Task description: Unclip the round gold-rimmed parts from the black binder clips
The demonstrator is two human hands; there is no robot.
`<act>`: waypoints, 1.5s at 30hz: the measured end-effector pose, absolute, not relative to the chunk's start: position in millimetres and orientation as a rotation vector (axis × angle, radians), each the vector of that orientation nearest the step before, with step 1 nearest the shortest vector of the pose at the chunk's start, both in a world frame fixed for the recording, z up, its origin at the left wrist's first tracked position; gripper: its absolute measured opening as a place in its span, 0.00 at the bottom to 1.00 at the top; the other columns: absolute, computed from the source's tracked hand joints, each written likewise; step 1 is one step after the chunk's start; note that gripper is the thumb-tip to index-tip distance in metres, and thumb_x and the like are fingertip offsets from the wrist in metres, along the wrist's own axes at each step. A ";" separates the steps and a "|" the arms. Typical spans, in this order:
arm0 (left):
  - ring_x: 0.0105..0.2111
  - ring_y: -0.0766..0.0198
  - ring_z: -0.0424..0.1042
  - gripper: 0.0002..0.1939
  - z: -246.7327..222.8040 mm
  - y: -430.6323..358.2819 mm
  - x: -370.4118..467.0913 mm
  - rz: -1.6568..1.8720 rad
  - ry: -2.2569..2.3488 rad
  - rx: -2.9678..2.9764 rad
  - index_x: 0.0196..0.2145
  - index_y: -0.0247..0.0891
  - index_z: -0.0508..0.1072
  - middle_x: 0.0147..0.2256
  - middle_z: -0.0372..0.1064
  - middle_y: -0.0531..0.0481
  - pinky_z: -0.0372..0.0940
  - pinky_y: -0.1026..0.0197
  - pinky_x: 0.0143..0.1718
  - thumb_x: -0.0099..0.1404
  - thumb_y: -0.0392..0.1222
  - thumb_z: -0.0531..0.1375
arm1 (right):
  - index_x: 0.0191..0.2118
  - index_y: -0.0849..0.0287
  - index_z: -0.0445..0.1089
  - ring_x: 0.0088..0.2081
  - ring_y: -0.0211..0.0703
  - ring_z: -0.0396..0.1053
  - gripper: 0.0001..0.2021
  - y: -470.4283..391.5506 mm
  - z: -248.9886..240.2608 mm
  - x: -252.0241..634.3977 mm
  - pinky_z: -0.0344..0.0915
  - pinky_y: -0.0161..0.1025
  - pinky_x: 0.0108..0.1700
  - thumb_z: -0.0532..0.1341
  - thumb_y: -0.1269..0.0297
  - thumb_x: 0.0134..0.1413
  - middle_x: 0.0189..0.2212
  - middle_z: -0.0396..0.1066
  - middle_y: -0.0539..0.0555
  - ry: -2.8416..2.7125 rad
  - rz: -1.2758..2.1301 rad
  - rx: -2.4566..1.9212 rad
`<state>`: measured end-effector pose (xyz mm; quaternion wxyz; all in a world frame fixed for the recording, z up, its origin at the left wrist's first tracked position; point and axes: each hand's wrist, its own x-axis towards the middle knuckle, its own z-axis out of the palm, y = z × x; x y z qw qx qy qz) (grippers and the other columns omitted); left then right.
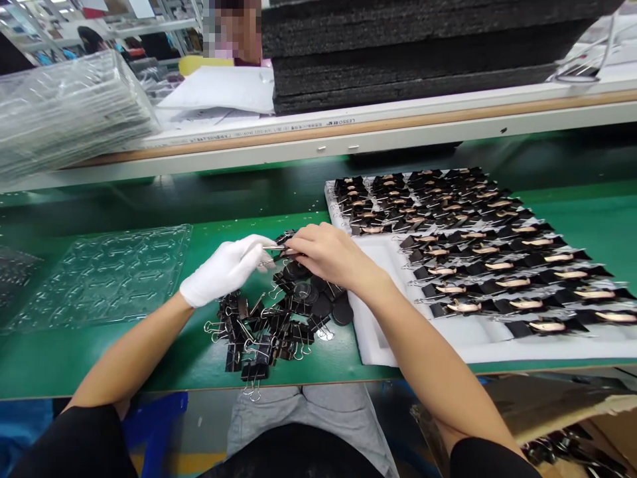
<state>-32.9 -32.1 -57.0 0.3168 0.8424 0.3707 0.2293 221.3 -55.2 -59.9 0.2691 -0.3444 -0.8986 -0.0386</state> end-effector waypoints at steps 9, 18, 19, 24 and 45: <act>0.20 0.69 0.70 0.33 -55.2 -25.3 -35.1 0.620 0.913 1.665 0.24 0.34 0.73 0.22 0.73 0.49 0.64 0.65 0.27 0.72 0.66 0.56 | 0.65 0.57 0.68 0.57 0.58 0.72 0.27 -57.3 -68.2 210.2 0.65 0.52 0.50 0.69 0.56 0.63 0.59 0.75 0.61 -2.241 -0.378 -0.974; 0.28 0.68 0.75 0.20 -39.5 -23.2 -46.7 0.693 0.907 2.031 0.29 0.37 0.71 0.28 0.77 0.52 0.69 0.64 0.36 0.76 0.52 0.55 | 0.57 0.55 0.73 0.44 0.51 0.78 0.29 -51.3 -64.5 208.5 0.75 0.50 0.47 0.71 0.47 0.54 0.47 0.80 0.60 -1.631 1.015 -1.085; 0.29 0.67 0.76 0.19 -38.5 -22.9 -47.7 0.663 0.913 2.066 0.30 0.37 0.71 0.28 0.77 0.52 0.68 0.64 0.36 0.75 0.51 0.55 | 0.54 0.56 0.76 0.44 0.51 0.78 0.26 -51.2 -64.6 207.6 0.75 0.49 0.48 0.72 0.49 0.52 0.45 0.80 0.59 -1.616 1.034 -1.082; 0.30 0.64 0.76 0.19 -38.4 -19.6 -54.8 0.514 0.888 2.233 0.35 0.38 0.76 0.30 0.78 0.52 0.67 0.61 0.37 0.75 0.54 0.54 | 0.44 0.60 0.82 0.32 0.44 0.74 0.20 -53.1 -64.7 204.4 0.73 0.45 0.37 0.73 0.53 0.49 0.35 0.81 0.57 -1.680 0.982 -1.132; 0.26 0.66 0.63 0.26 -129.1 48.5 -67.1 1.093 1.083 1.653 0.38 0.40 0.64 0.27 0.63 0.54 0.60 0.61 0.32 0.68 0.68 0.55 | 0.45 0.59 0.81 0.35 0.44 0.73 0.22 -38.6 -71.8 213.1 0.70 0.45 0.40 0.74 0.52 0.45 0.38 0.80 0.56 -1.453 0.871 -1.182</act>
